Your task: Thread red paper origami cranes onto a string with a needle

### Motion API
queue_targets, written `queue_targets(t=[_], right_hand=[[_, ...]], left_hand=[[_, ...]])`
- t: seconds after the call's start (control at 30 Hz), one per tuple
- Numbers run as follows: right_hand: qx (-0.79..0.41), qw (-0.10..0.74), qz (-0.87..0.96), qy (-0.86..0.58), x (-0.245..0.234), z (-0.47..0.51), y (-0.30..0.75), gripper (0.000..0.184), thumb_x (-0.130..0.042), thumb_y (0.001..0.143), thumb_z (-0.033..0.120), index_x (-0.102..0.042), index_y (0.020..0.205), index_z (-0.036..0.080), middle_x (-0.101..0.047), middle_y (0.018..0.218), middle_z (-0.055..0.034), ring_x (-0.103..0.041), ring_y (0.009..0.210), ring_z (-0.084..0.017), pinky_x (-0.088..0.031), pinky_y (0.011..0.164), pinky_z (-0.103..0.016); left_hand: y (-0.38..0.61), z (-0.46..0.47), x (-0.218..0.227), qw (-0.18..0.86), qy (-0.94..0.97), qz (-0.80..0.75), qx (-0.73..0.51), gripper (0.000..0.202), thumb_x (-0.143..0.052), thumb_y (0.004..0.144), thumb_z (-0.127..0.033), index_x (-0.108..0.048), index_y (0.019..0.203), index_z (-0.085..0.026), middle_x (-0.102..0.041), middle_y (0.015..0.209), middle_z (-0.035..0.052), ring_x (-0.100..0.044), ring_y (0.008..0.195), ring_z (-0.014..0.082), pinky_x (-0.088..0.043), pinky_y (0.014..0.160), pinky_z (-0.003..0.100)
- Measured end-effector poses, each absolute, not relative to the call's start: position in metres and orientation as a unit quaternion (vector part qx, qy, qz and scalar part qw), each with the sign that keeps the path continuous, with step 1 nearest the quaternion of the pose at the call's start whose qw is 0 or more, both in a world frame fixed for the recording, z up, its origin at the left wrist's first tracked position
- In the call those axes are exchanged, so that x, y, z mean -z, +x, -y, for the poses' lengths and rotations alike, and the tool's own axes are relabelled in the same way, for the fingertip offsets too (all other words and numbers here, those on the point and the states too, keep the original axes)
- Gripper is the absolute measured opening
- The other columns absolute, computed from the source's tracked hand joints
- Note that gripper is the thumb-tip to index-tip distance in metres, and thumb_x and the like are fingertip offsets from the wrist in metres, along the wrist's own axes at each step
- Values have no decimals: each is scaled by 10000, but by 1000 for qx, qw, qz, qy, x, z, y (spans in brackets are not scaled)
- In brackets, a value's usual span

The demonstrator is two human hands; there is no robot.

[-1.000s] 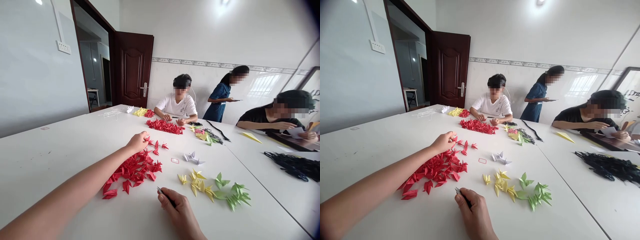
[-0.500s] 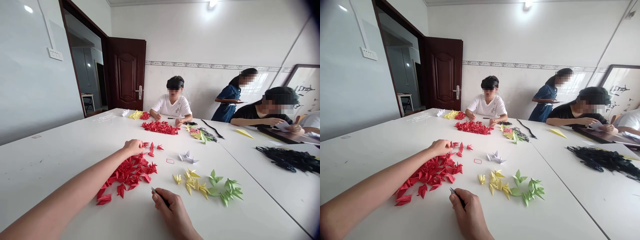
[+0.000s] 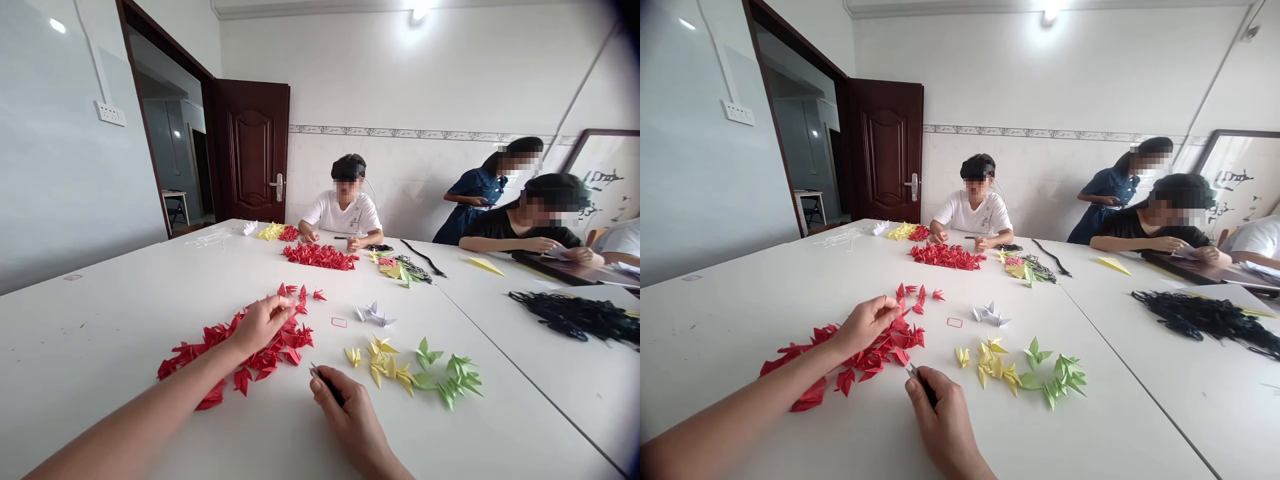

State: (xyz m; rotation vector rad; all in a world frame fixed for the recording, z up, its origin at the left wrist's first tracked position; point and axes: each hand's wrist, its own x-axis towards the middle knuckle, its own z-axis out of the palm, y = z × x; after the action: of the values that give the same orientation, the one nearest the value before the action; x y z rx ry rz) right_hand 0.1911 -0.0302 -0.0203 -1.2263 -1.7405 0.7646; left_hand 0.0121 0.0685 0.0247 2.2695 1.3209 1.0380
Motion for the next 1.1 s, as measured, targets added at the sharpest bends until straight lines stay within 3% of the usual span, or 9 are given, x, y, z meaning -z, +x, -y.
queue_targets(t=[0.2,0.43,0.67,1.1], right_hand=[[-250,448,695,-503,21,27,198,316,-414,862,392,-509,658,170,-400,568,34,-364,531,-99,-299,484,-194],[-253,395,731,-496,24,32,191,290,-411,874,341,-507,652,180,-407,569,34,-364,523,-97,-309,492,-196],[-259,391,734,-491,25,33,188,273,-422,870,338,-580,722,172,-489,597,12,-412,539,-105,-342,505,-194],[-296,368,728,-498,21,34,188,295,-408,868,353,-596,747,159,-518,617,16,-429,568,-111,-339,532,-189]], left_hand=[[18,-15,-6,337,734,-433,-401,169,-501,809,-322,-574,849,-175,-642,802,12,-592,737,145,-494,675,251],[16,-11,-5,434,686,-426,-399,201,-564,759,-299,-605,903,-163,-642,855,33,-589,816,170,-492,753,298],[19,-3,-4,467,684,-417,-375,169,-588,745,-295,-633,874,-195,-624,827,12,-565,757,149,-482,671,255],[20,-2,-9,463,714,-387,-356,115,-548,736,-212,-647,793,-193,-624,810,17,-572,768,158,-476,691,263]])
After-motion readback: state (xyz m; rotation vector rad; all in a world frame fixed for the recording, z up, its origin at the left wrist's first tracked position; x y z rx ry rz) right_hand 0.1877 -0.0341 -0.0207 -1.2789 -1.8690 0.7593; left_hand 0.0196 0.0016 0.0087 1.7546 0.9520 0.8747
